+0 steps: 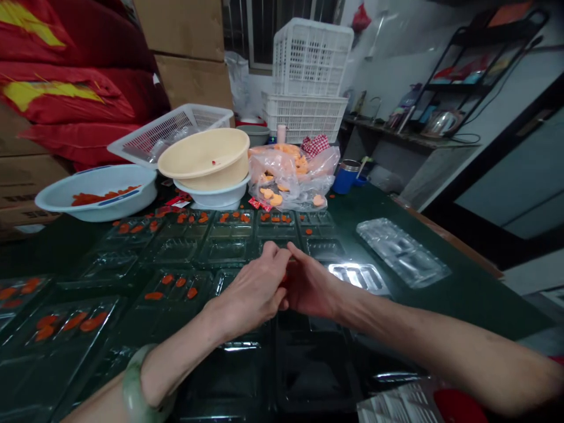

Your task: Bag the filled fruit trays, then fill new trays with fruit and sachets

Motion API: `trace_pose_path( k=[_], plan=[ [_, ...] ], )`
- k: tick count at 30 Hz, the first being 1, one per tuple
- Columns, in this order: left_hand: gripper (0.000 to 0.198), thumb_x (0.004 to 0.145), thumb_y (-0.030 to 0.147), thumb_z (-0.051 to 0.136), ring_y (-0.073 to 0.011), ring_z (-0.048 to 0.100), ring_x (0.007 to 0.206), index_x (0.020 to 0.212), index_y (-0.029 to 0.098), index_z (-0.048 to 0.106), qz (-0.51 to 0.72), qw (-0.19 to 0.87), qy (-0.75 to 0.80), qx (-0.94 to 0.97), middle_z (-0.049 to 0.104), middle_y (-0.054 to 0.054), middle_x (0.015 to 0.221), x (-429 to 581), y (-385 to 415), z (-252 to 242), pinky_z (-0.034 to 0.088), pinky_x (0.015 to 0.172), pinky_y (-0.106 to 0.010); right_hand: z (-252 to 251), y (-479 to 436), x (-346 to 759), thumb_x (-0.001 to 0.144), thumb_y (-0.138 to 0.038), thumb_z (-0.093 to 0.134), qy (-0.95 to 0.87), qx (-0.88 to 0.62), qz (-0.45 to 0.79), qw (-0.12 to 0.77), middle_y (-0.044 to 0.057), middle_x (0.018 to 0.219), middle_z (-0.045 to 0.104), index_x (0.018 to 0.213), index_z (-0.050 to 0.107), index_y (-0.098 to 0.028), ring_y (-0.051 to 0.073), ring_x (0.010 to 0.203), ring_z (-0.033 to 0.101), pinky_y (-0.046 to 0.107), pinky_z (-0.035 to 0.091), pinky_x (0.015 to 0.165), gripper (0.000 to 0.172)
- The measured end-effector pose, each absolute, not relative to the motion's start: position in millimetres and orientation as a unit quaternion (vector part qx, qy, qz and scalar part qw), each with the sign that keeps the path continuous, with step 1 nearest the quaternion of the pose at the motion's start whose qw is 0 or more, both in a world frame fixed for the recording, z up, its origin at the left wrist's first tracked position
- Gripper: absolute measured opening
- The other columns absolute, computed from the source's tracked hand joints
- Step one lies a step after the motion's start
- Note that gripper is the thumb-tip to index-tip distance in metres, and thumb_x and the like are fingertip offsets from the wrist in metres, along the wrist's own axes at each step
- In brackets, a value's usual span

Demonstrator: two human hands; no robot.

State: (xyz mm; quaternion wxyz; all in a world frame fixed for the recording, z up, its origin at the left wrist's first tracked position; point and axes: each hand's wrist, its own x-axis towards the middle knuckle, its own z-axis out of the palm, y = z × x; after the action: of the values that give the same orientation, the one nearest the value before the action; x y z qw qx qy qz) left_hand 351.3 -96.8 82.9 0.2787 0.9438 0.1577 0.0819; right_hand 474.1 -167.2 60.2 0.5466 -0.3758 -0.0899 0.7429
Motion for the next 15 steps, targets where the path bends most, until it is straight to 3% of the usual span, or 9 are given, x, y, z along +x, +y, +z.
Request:
trace_pose_path(
  k=[4,9,12,15],
  plan=[
    [0.028,0.074,0.011,0.047,-0.0141,0.051,0.081,0.1,0.019,0.049,0.094,0.322,0.107,0.936,0.047,-0.004,0.098,362,-92,87,0.044,0.07,-0.029,62,-168,482,0.091,-0.054,0.024,-0.069,-0.373,0.73,0.568,0.002,0.059,0.057,0.074,0.054,-0.016,0.014,0.048,0.053,0.025,0.035,0.042,0.05],
    [0.01,0.073,0.008,0.047,-0.0094,0.051,0.058,0.074,0.016,0.053,0.213,0.511,0.173,0.815,0.054,0.0,0.068,388,-85,89,0.043,0.053,-0.023,64,-163,498,0.088,-0.025,0.039,-0.106,-0.452,0.681,0.566,-0.002,0.054,0.049,0.07,0.05,-0.015,0.006,0.041,0.042,0.017,0.024,0.037,0.023],
    [0.004,0.071,0.012,0.058,-0.0081,0.048,0.046,0.072,0.014,0.055,0.269,0.665,0.214,0.663,0.053,0.001,0.056,392,-80,94,0.038,0.041,-0.019,61,-148,535,0.085,-0.028,0.045,-0.255,-0.65,0.486,0.525,-0.005,0.053,0.045,0.071,0.053,-0.016,0.004,0.037,0.03,0.017,0.022,0.035,0.02],
    [0.01,0.067,0.016,0.067,-0.0073,0.047,0.04,0.069,0.012,0.058,0.285,0.741,0.238,0.559,0.055,0.0,0.05,384,-72,97,0.034,0.036,-0.017,51,-122,589,0.083,-0.033,0.052,-0.311,-0.793,0.249,0.46,-0.006,0.05,0.042,0.075,0.056,-0.015,0.005,0.038,0.032,0.02,0.027,0.037,0.02]
  ],
)
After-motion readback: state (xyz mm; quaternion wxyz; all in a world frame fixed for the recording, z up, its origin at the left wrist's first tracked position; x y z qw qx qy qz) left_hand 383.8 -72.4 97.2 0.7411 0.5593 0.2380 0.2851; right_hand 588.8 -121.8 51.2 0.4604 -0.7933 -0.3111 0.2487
